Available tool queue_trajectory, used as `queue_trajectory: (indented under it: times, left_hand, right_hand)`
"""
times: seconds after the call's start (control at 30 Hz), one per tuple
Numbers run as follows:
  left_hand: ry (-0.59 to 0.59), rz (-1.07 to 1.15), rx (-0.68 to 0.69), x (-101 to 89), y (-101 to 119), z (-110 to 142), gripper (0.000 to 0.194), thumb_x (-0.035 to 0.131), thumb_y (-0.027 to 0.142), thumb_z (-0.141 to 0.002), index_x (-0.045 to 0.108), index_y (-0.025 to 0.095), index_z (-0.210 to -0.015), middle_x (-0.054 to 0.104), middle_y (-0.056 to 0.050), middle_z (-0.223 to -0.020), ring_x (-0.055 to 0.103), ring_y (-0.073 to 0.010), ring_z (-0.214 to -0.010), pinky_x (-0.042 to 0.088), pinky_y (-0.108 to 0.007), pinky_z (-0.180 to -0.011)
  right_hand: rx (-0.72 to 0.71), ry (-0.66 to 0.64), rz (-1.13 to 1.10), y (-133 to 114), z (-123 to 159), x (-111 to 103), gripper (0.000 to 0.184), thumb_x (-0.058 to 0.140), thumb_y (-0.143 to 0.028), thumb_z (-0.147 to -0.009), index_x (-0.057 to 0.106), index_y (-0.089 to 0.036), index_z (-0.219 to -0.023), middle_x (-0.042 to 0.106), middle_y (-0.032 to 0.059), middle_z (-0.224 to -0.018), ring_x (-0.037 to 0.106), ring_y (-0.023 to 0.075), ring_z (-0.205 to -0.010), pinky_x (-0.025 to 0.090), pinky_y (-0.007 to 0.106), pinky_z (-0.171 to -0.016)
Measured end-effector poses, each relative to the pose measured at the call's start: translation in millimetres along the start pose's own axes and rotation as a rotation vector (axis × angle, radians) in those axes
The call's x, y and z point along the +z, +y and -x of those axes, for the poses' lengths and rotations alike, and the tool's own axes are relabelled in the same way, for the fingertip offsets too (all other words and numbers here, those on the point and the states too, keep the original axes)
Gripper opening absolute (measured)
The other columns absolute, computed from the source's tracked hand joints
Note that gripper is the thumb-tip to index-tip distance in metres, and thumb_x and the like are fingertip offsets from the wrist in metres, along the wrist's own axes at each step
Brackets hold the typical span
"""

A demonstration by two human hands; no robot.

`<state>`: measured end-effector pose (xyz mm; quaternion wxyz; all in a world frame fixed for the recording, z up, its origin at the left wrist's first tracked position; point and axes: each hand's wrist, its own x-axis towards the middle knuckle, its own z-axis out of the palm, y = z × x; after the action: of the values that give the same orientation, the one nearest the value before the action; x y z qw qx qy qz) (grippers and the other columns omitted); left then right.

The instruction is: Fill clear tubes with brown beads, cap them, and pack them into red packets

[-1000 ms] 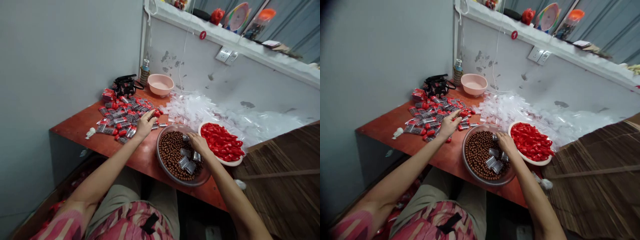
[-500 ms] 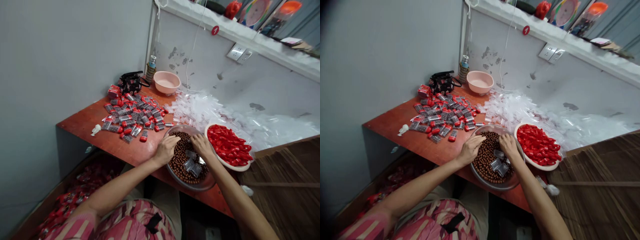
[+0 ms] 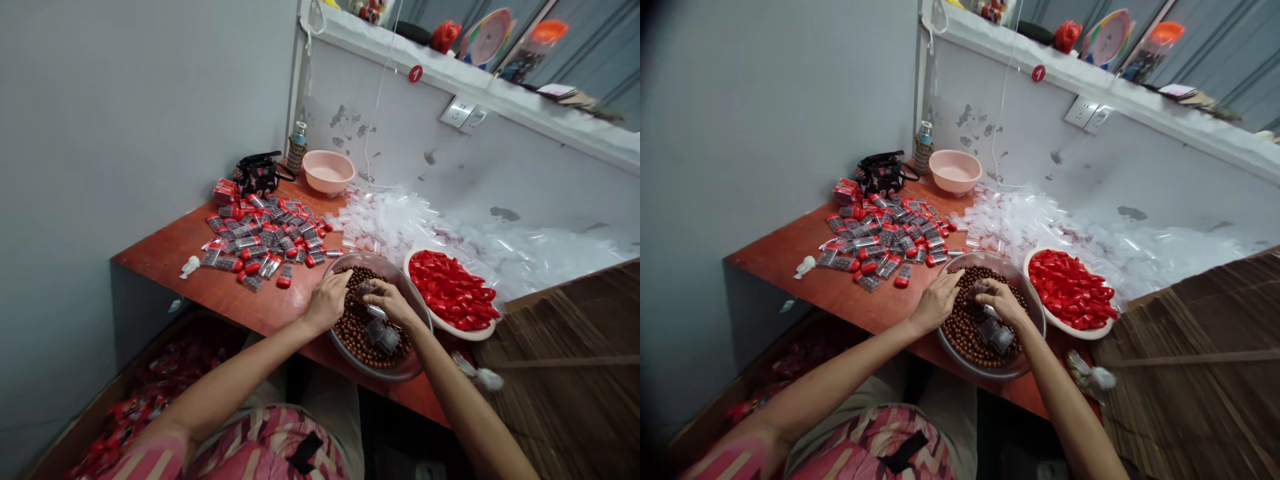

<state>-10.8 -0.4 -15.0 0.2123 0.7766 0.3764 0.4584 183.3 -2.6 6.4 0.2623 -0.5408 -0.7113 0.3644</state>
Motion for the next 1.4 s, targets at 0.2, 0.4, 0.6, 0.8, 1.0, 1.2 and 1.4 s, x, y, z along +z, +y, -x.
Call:
queue_trajectory:
  times: [0.2, 0.4, 0.6, 0.8, 1.0, 1.2, 1.4]
  left_hand:
    - [-0.197, 0.348, -0.186, 1.2, 18.0, -16.3, 0.039, 0.051, 0.021, -0.078, 0.055, 0.016, -0.116, 0.060, -0.008, -0.115, 0.055, -0.0199, -0.106, 0.040, -0.034, -0.096]
    - [-0.292, 0.853, -0.460, 18.0, 19.0, -20.2, 0.030, 0.056, 0.024, -0.073, 0.063, 0.011, -0.098, 0.067, -0.008, -0.094, 0.063, -0.0198, -0.083, 0.049, -0.033, -0.076]
    - [-0.264, 1.085, -0.650, 15.4, 24.9, -19.2, 0.029, 0.067, 0.027, -0.063, 0.063, 0.010, -0.087, 0.066, -0.005, -0.082, 0.062, -0.0149, -0.072, 0.050, -0.029, -0.069]
    - [-0.252, 1.128, -0.741, 11.0, 23.9, -20.1, 0.032, 0.072, 0.032, -0.059, 0.057, 0.011, -0.078, 0.063, -0.001, -0.073, 0.061, -0.0128, -0.066, 0.052, -0.030, -0.066]
    - [-0.261, 1.097, -0.708, 13.4, 26.1, -23.0, 0.040, 0.071, 0.027, -0.059, 0.057, 0.012, -0.092, 0.065, -0.004, -0.084, 0.061, -0.0139, -0.074, 0.052, -0.031, -0.069]
    - [-0.305, 1.007, -0.635, 15.3, 21.2, -21.0, 0.036, 0.066, 0.025, -0.064, 0.060, 0.013, -0.097, 0.065, -0.006, -0.095, 0.060, -0.0166, -0.084, 0.051, -0.031, -0.073]
    - [-0.307, 0.953, -0.593, 15.9, 19.0, -19.7, 0.033, 0.063, 0.025, -0.066, 0.061, 0.013, -0.097, 0.064, -0.007, -0.097, 0.060, -0.0184, -0.087, 0.051, -0.032, -0.074]
  right_hand:
    - [0.112, 0.166, -0.518, -20.7, 17.7, 0.4, 0.029, 0.072, -0.029, -0.061, 0.058, -0.021, -0.084, 0.063, -0.0019, -0.080, 0.059, 0.0148, -0.074, 0.046, 0.029, -0.071]
    - [0.139, 0.212, -0.523, -21.1, 28.4, -1.5, 0.029, 0.074, -0.029, -0.059, 0.058, -0.020, -0.081, 0.062, -0.0030, -0.071, 0.058, 0.0130, -0.066, 0.047, 0.026, -0.064]
    - [0.149, 0.249, -0.418, -11.1, 35.7, -20.1, 0.031, 0.066, -0.038, -0.068, 0.061, -0.018, -0.090, 0.066, 0.0020, -0.079, 0.060, 0.0133, -0.064, 0.049, 0.027, -0.062]
    - [0.153, 0.753, 0.088, 28.4, 69.1, -89.0, 0.036, 0.054, -0.046, -0.073, 0.063, -0.016, -0.090, 0.068, 0.0049, -0.079, 0.061, 0.0161, -0.065, 0.050, 0.030, -0.061]
    - [0.241, 0.841, 0.370, 64.8, 100.6, -130.9, 0.029, 0.054, -0.039, -0.071, 0.067, -0.016, -0.083, 0.068, 0.0070, -0.081, 0.061, 0.0201, -0.073, 0.046, 0.035, -0.071]
    - [0.212, 0.625, 0.536, 70.1, 88.1, -117.7, 0.020, 0.053, -0.030, -0.074, 0.068, -0.021, -0.084, 0.066, 0.0049, -0.088, 0.059, 0.0191, -0.080, 0.042, 0.030, -0.074]
    - [0.138, 0.223, 1.058, 66.5, 77.0, -117.8, 0.024, 0.053, -0.030, -0.077, 0.065, -0.019, -0.095, 0.060, 0.0112, -0.102, 0.052, 0.0227, -0.089, 0.037, 0.031, -0.074]
